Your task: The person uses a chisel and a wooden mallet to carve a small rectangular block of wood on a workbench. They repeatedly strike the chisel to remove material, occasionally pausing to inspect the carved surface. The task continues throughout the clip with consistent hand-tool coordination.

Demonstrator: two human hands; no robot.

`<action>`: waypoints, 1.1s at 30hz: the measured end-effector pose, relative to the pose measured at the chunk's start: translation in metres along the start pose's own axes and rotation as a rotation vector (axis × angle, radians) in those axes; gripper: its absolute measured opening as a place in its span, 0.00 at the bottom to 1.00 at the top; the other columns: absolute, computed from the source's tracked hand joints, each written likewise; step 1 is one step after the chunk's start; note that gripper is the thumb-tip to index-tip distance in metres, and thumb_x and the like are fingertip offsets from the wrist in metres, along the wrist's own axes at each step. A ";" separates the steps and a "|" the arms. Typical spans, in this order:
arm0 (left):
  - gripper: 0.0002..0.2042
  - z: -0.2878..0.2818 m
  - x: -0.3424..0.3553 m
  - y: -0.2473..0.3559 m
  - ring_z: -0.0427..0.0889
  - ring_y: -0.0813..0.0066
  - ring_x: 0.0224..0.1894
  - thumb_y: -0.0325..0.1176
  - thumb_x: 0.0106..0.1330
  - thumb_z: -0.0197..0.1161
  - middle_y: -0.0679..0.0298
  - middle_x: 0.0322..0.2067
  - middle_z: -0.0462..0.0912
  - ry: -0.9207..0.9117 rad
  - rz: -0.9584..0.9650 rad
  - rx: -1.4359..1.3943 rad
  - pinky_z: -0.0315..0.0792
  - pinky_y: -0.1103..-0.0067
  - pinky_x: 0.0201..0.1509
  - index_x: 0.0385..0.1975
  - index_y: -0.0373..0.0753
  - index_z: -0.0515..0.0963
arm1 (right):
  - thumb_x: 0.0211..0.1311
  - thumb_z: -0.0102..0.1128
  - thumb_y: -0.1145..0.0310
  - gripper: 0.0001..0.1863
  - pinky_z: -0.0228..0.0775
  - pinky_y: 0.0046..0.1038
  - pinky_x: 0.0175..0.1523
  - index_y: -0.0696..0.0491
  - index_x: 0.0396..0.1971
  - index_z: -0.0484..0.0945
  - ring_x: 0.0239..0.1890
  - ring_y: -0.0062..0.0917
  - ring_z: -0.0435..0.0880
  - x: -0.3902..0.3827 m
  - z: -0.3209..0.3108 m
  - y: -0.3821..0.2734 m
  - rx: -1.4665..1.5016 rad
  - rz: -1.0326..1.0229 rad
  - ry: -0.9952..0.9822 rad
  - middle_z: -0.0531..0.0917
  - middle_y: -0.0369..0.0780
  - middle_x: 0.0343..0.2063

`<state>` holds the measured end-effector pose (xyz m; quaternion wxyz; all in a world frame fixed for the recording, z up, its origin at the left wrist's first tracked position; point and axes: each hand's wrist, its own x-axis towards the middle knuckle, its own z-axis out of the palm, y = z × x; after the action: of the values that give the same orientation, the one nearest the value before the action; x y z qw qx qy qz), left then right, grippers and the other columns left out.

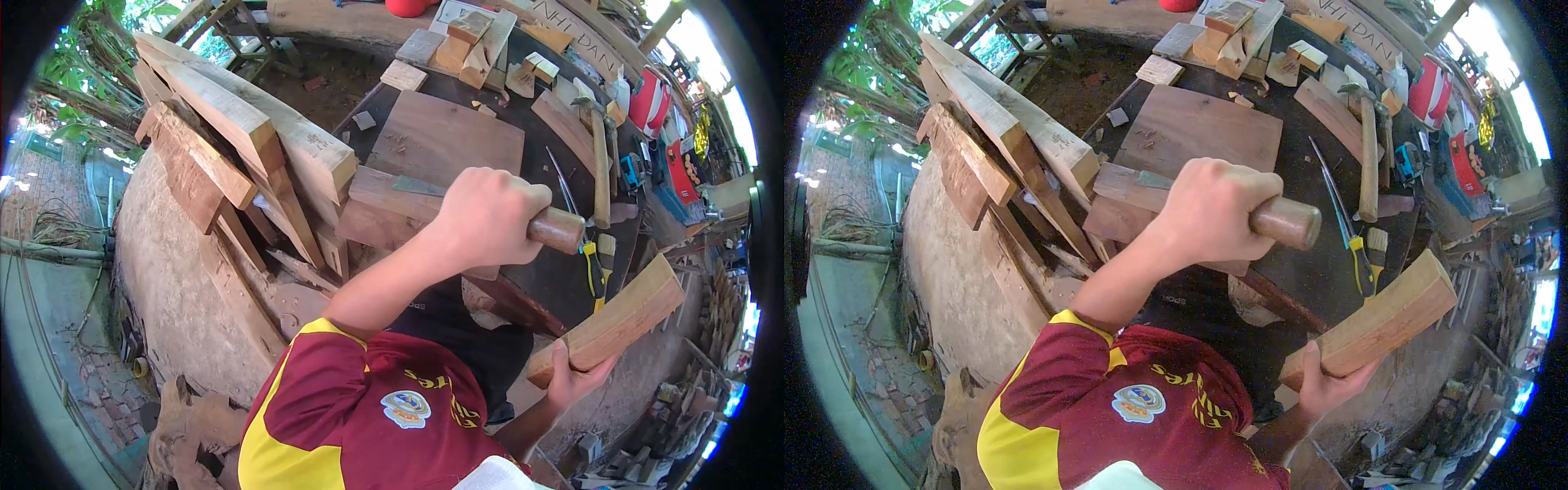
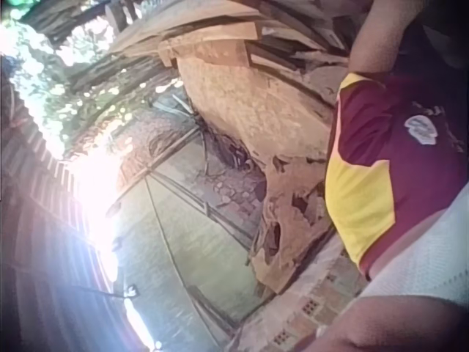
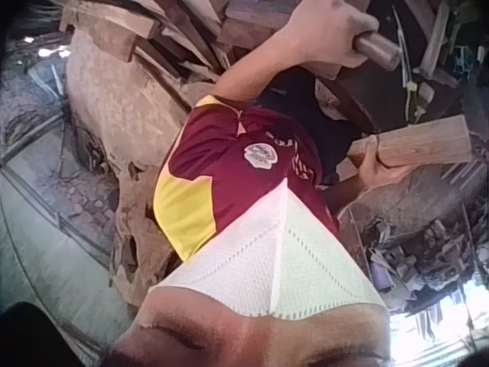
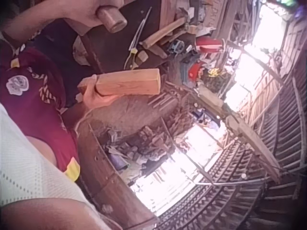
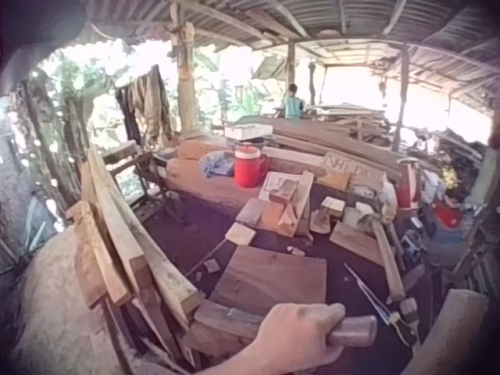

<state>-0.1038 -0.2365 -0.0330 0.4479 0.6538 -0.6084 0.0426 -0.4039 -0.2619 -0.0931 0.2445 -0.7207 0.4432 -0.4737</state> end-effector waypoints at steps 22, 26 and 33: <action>0.09 -0.007 0.004 -0.004 0.80 0.53 0.25 0.34 0.37 0.65 0.58 0.17 0.77 0.045 -0.094 0.012 0.73 0.64 0.29 0.17 0.42 0.73 | 0.48 0.73 0.73 0.48 0.62 0.44 0.65 0.62 0.66 0.53 0.60 0.39 0.69 0.064 0.034 -0.070 0.330 0.209 0.501 0.65 0.53 0.61; 0.09 -0.002 0.005 -0.003 0.80 0.53 0.25 0.34 0.37 0.65 0.58 0.18 0.77 0.028 -0.086 0.038 0.72 0.64 0.28 0.17 0.42 0.73 | 0.46 0.75 0.70 0.51 0.57 0.43 0.67 0.62 0.67 0.51 0.61 0.42 0.69 0.039 0.071 -0.046 -0.080 -0.311 0.098 0.65 0.53 0.61; 0.09 -0.002 0.004 -0.008 0.80 0.53 0.25 0.35 0.38 0.65 0.58 0.18 0.77 0.048 -0.132 0.074 0.72 0.64 0.28 0.18 0.42 0.73 | 0.47 0.72 0.73 0.49 0.55 0.42 0.68 0.62 0.67 0.52 0.61 0.40 0.68 0.068 0.048 -0.055 0.083 -0.118 0.220 0.66 0.52 0.61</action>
<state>-0.0946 -0.2392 -0.0338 0.4395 0.7076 -0.5510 0.0511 -0.3274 -0.2974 -0.0403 0.1960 -0.6786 0.4040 -0.5813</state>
